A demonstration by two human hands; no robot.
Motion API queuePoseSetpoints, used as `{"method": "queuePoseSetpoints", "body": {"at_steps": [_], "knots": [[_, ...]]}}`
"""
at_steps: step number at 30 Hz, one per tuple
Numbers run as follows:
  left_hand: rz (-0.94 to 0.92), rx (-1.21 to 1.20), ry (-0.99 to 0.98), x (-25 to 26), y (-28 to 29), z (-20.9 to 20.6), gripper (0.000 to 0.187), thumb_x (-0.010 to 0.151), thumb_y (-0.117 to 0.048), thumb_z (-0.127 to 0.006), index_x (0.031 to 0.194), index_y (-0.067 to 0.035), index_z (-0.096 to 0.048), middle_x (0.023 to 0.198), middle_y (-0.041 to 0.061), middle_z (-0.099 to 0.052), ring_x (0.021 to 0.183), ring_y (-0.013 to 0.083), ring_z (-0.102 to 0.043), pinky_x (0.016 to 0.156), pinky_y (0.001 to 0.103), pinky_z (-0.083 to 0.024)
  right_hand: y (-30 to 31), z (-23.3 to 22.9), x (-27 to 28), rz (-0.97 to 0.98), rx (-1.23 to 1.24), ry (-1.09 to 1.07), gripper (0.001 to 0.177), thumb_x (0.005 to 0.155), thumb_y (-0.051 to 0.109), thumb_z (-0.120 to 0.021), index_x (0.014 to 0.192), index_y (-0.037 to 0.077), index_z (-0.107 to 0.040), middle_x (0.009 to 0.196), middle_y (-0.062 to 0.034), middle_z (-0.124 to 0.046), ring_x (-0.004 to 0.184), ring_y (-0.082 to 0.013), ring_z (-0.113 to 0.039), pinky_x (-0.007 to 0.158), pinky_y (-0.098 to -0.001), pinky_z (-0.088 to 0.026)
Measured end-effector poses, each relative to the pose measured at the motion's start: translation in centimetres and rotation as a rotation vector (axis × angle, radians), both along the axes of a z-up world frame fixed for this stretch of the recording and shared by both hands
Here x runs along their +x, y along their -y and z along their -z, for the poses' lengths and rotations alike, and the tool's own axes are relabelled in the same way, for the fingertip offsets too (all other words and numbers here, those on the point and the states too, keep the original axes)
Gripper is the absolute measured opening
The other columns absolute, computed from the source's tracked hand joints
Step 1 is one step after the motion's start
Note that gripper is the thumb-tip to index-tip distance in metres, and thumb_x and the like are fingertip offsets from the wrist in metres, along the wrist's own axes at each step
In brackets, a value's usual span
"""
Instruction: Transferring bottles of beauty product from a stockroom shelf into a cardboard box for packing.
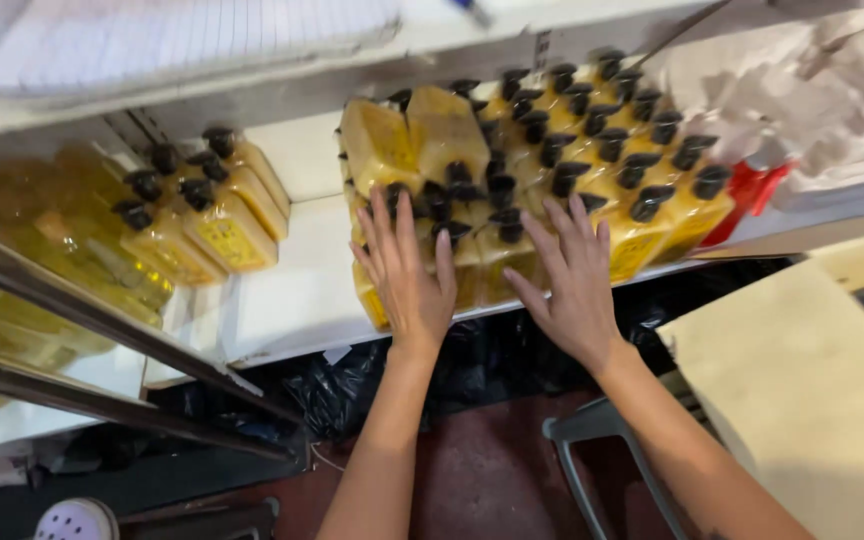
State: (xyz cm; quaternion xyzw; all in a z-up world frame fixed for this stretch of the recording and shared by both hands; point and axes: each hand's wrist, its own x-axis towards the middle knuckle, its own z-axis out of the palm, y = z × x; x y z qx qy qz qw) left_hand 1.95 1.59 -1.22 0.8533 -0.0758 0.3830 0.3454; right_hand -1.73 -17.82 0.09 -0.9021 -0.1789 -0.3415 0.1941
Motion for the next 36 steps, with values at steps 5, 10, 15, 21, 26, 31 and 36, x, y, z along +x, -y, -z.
{"method": "queuePoseSetpoints", "body": {"at_steps": [5, 10, 15, 21, 26, 31, 36], "knots": [[-0.063, 0.062, 0.103, 3.3, -1.5, 0.7, 0.061, 0.105, -0.025, -0.062, 0.16, -0.012, -0.037, 0.172, 0.014, -0.022, 0.161, 0.0426, -0.019, 0.126, 0.07, -0.011, -2.7, 0.6, 4.9, -0.059, -0.029, 0.14, 0.072, 0.095, 0.032, -0.076, 0.156, 0.013, -0.044, 0.161, -0.0192, -0.039, 0.153, -0.0454, -0.029, 0.121, -0.0679, -0.021], [-0.092, 0.135, 0.197, 6.6, -1.9, 1.8, 0.059, 0.11, -0.031, -0.054, 0.164, -0.019, -0.034, 0.173, 0.013, -0.02, 0.161, 0.0426, -0.019, 0.129, 0.068, -0.016, -4.1, 1.0, 9.2, -0.088, -0.064, 0.236, 0.076, 0.097, 0.025, -0.078, 0.162, 0.018, -0.041, 0.165, -0.0195, -0.037, 0.155, -0.0456, -0.031, 0.122, -0.0687, -0.02], [-0.131, 0.259, 0.101, 8.1, -1.9, 1.5, 0.064, 0.106, -0.041, -0.05, 0.164, -0.023, -0.029, 0.172, 0.009, -0.014, 0.155, 0.0457, -0.022, 0.118, 0.065, -0.031, -4.7, 0.5, 10.6, -0.141, -0.067, 0.311, 0.079, 0.098, 0.018, -0.082, 0.165, 0.019, -0.04, 0.164, -0.0208, -0.038, 0.151, -0.0453, -0.036, 0.121, -0.0646, -0.026], [-0.139, 0.317, 0.019, 8.4, -2.1, 0.9, 0.064, 0.102, -0.043, -0.057, 0.158, -0.023, -0.035, 0.17, 0.006, -0.015, 0.154, 0.0413, -0.026, 0.108, 0.068, -0.038, -4.3, 0.0, 11.9, -0.217, -0.136, 0.364, 0.08, 0.092, 0.013, -0.086, 0.161, 0.018, -0.046, 0.155, -0.0199, -0.049, 0.136, -0.0453, -0.051, 0.115, -0.0526, -0.042], [-0.14, 0.344, 0.022, 8.9, -2.2, 1.4, 0.064, 0.098, -0.044, -0.062, 0.153, -0.02, -0.04, 0.169, 0.007, -0.016, 0.153, 0.041, -0.027, 0.106, 0.066, -0.042, -4.1, 0.4, 12.7, -0.233, -0.099, 0.35, 0.08, 0.086, 0.01, -0.087, 0.157, 0.016, -0.051, 0.145, -0.0239, -0.055, 0.123, -0.0469, -0.058, 0.102, -0.0497, -0.05], [-0.111, 0.297, 0.032, 9.0, -2.4, 1.4, 0.068, 0.097, -0.044, -0.064, 0.155, -0.019, -0.039, 0.168, 0.006, -0.021, 0.152, 0.0403, -0.028, 0.107, 0.064, -0.043, -3.4, 1.1, 14.4, -0.252, -0.068, 0.393, 0.069, 0.085, 0.006, -0.086, 0.149, 0.013, -0.06, 0.139, -0.0233, -0.062, 0.115, -0.0462, -0.062, 0.095, -0.0498, -0.052], [-0.089, 0.315, -0.015, 9.4, -2.7, 1.2, 0.074, 0.095, -0.046, -0.065, 0.157, -0.021, -0.033, 0.169, 0.006, -0.019, 0.155, 0.0393, -0.024, 0.11, 0.062, -0.04, -3.5, 1.2, 14.2, -0.259, -0.051, 0.413, 0.051, 0.087, 0.0, -0.084, 0.135, 0.007, -0.067, 0.133, -0.0236, -0.066, 0.108, -0.0453, -0.065, 0.092, -0.0491, -0.053]]}}
